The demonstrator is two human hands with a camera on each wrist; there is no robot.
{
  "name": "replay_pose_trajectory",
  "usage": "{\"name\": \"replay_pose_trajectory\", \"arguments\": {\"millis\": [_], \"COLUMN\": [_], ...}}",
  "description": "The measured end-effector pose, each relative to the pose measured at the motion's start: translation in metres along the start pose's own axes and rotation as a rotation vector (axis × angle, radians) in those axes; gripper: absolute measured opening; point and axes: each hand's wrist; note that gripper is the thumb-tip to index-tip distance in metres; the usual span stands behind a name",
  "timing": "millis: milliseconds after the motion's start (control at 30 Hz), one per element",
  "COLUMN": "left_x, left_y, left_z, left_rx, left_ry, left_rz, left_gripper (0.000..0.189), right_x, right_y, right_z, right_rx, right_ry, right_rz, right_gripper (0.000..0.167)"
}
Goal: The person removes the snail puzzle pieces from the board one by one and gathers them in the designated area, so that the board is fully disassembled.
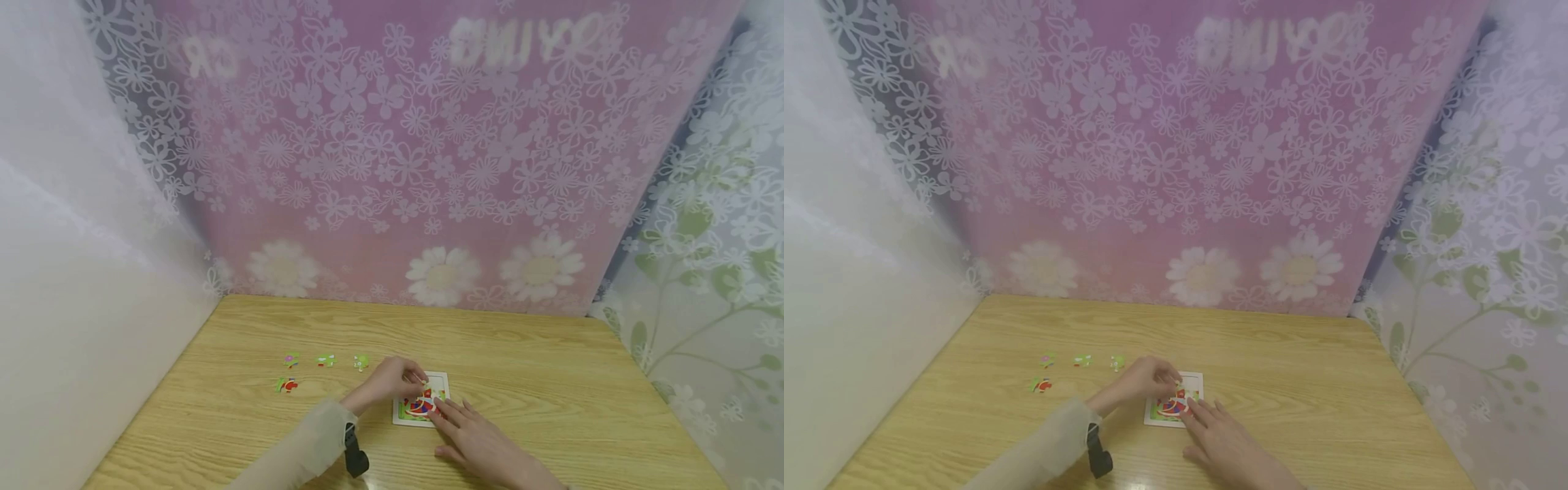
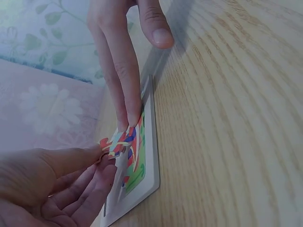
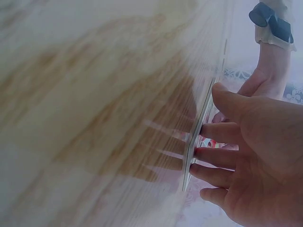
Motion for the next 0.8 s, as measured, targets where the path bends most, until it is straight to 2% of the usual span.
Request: {"name": "replay_pose_trajectory", "arguments": {"millis": [267,433,533,800], "left_x": [-0.001,-0.002,-0.003,-0.009], "left_y": [-0.006,-0.014,-0.017,-0.022], "left_z": [-0.001,-0.001,-0.001,-0.006], "left_rx": [0.064,0.069,0.073,0.094], "left_ry": [0.002,0.022,0.011,-0.008], "left_rz": [-0.031,-0.109,-0.153,-0.189], "left_gripper": [0.01,0.014,0.016,0.017], "right_x": [0.001,0.001,0.001,-0.001], "right_y": [0.003,0.002,0.001,-0.002], "right_z": [-0.001,0.0,0.0,0.0], "right_rx": [0.016,-0.01,-0.026,-0.043], "right_ry": [-0.005,0.013,0.023,0.036], "right_rz": [-0.022,-0.012,-0.001,0.022], "right_gripper": [0.056,0.058,0.058,0.057]}}
Point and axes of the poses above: each hand's wrist, its own z-axis towards the middle knuckle, its own y-axis out of the palm, x = y × z, and after that the axes turned 2 degrees about y, right-handed
